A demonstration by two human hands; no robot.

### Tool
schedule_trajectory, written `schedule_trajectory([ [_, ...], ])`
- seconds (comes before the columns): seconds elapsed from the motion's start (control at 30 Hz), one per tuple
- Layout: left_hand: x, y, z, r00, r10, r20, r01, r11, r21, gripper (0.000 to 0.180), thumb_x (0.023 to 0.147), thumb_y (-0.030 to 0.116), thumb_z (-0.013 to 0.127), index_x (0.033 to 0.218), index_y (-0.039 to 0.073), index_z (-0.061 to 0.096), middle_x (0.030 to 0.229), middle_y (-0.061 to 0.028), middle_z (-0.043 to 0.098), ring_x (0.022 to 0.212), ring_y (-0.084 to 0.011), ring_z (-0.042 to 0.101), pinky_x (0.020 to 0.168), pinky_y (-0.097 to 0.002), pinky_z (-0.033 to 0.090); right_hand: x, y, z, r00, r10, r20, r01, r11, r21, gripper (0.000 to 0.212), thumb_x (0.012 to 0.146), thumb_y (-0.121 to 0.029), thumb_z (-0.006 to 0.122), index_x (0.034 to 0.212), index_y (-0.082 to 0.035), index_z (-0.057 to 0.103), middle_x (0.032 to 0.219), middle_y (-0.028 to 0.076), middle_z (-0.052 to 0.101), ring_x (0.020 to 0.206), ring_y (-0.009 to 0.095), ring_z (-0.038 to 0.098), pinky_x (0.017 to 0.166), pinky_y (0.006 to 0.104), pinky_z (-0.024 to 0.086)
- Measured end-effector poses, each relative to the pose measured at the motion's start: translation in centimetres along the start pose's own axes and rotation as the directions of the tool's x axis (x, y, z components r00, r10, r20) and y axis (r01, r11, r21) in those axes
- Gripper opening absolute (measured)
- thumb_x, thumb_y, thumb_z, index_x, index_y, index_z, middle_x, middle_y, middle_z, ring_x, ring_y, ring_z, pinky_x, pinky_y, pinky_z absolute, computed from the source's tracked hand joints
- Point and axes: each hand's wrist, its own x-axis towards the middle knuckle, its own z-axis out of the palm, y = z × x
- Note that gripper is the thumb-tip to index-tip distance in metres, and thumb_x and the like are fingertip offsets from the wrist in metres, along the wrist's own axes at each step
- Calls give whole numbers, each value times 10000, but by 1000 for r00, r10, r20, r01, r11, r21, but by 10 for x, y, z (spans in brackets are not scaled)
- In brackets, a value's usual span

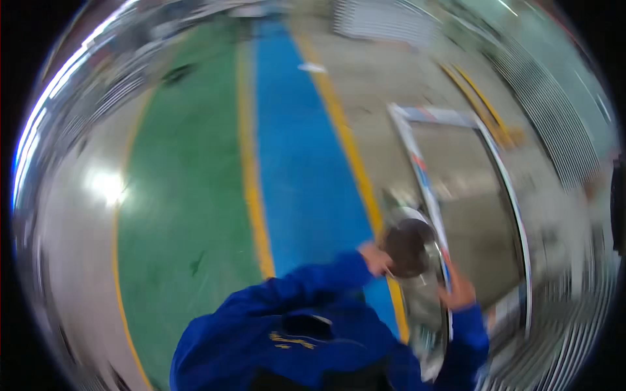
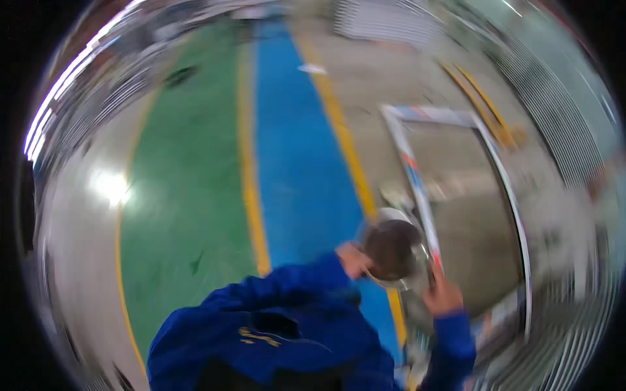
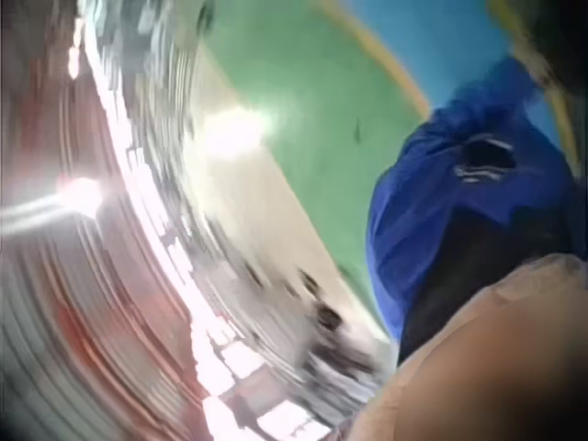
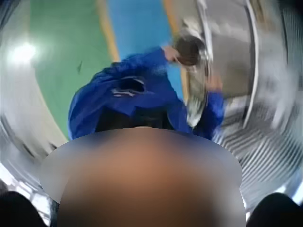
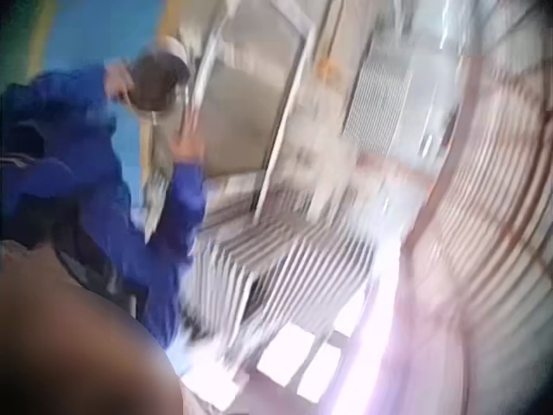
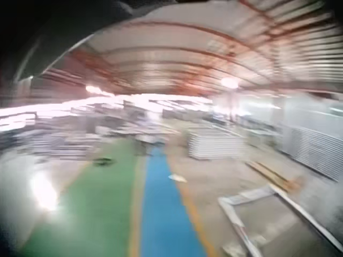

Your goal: Apply sealant to the perimeter of a window frame using a manual caulking gun and inspect the frame.

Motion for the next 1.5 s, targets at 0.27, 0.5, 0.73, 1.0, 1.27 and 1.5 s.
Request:
schedule_trajectory([
  [0.27, 32, 59, -11, 832, -521, 191, 418, 362, -833, 286, 855, 198, 566, 1018, -36, 581, 737, -137, 637, 545, -198, 598, 495, -313, 518, -139, 118, -14, 842, 344, -415, -282, 937, 205, 466, 848, -142, 567, 1309, -99, 509, 742, 112, 632, 661, 234, 625, 652, 349, 495],
  [0.5, 79, 89, 41, 827, -441, 350, 519, 357, -777, 231, 896, 192, 532, 1004, -12, 521, 745, -136, 632, 559, -192, 587, 511, -332, 518, -302, 204, 40, 594, 786, -169, -740, 617, 268, 447, 814, -173, 548, 1253, -99, 586, 730, 153, 625, 688, 272, 627, 667, 375, 500],
  [0.73, 118, 134, 74, 814, -411, 410, 562, 379, -735, 301, 872, 214, 567, 1069, -10, 523, 817, -138, 649, 621, -198, 619, 534, -339, 534, -316, 229, 90, 621, 781, -62, -729, 605, 321, 596, 751, -313, 710, 1288, -106, 556, 1057, 206, 627, 983, 349, 599, 863, 422, 475],
  [1.0, 154, 182, 115, 770, -488, 412, 615, 394, -683, 307, 867, 217, 578, 1113, 38, 535, 903, -114, 666, 685, -210, 640, 584, -368, 545, -302, 237, 107, 795, 607, 4, -577, 754, 313, 735, 713, -469, 732, 1321, -129, 500, 1142, 165, 563, 1084, 372, 526, 959, 463, 418],
  [1.27, 172, 201, 130, 741, -568, 358, 637, 428, -641, 253, 895, 221, 551, 1083, 52, 550, 882, -103, 667, 679, -195, 621, 606, -392, 525, -300, 262, 108, 834, 548, 62, -546, 807, 223, 726, 723, -614, 654, 1280, -160, 551, 1123, 152, 587, 1077, 325, 544, 912, 441, 446],
  [1.5, 182, 209, 133, 744, -552, 377, 641, 431, -635, 331, 879, 198, 555, 1156, 27, 497, 969, -126, 638, 722, -223, 624, 598, -385, 534, -293, 270, 106, 869, 490, 70, -494, 855, 159, 769, 719, -692, 616, 1283, -174, 555, 1118, 156, 594, 1032, 327, 557, 863, 442, 459],
])
